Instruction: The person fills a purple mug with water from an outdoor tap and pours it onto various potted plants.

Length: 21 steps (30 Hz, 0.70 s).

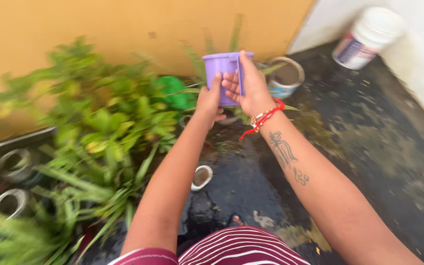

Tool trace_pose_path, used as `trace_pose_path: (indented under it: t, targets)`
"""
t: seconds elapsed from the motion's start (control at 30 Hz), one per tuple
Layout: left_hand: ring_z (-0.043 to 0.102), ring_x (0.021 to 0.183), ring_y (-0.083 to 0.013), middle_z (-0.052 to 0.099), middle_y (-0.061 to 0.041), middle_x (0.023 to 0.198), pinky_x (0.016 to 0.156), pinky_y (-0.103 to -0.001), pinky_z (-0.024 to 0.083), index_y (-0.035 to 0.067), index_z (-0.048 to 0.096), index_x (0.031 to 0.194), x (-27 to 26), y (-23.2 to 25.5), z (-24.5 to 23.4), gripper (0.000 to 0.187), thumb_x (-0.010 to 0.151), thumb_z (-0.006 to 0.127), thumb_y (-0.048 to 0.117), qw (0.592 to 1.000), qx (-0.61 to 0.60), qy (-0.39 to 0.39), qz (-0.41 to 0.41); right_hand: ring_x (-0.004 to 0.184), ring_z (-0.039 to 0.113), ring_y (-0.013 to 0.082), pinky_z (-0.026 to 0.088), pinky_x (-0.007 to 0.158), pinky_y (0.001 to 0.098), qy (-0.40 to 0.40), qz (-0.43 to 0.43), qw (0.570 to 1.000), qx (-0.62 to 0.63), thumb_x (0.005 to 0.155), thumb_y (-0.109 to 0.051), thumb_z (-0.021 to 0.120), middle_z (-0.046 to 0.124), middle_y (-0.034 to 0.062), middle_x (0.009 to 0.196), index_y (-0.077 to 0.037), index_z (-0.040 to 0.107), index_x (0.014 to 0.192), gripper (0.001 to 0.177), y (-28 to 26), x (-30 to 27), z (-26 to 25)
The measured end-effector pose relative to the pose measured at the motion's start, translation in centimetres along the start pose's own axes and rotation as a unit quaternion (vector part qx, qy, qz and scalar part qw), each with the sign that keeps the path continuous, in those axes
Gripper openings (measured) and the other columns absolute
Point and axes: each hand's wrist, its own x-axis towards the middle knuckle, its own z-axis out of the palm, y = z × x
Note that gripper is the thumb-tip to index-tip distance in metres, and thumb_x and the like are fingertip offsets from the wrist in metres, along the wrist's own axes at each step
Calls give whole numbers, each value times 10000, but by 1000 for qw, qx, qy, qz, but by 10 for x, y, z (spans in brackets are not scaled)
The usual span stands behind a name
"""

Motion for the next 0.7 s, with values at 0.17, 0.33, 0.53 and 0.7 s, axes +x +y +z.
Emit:
trace_pose_path:
  t: [0.17,0.33,0.53,0.7]
  targets:
    - [638,1176,-336,580,-191,1374,857,-572,576,43,448,1391,8,-46,126,918,784,568,721,998,-6,-45,44,678,708,159,553,671,372,98,4,995,36,838,-692,626,725,29,774,-152,573,923,549,-30,-30,-117]
    - [624,1191,-342,561,-194,1383,879,-581,547,40,419,1415,6,-86,230,937,782,585,711,994,13,-107,2,684,698,146,545,678,361,162,-2,985,61,830,-726,613,715,12,773,-162,571,925,574,-46,-50,-218]
    - [614,1217,-352,534,-215,1416,876,-598,552,20,387,1442,2,-110,317,987,770,624,703,982,60,-173,-35,687,691,153,534,697,366,256,-31,961,103,829,-734,600,707,16,780,-169,566,922,574,-57,-70,-300]
    - [595,1202,-438,455,-244,1429,845,-624,585,62,195,1512,7,-101,367,1098,722,740,595,974,87,-193,-87,704,710,168,532,705,375,318,-54,940,108,825,-764,575,729,30,799,-156,548,890,612,-69,-70,-342]
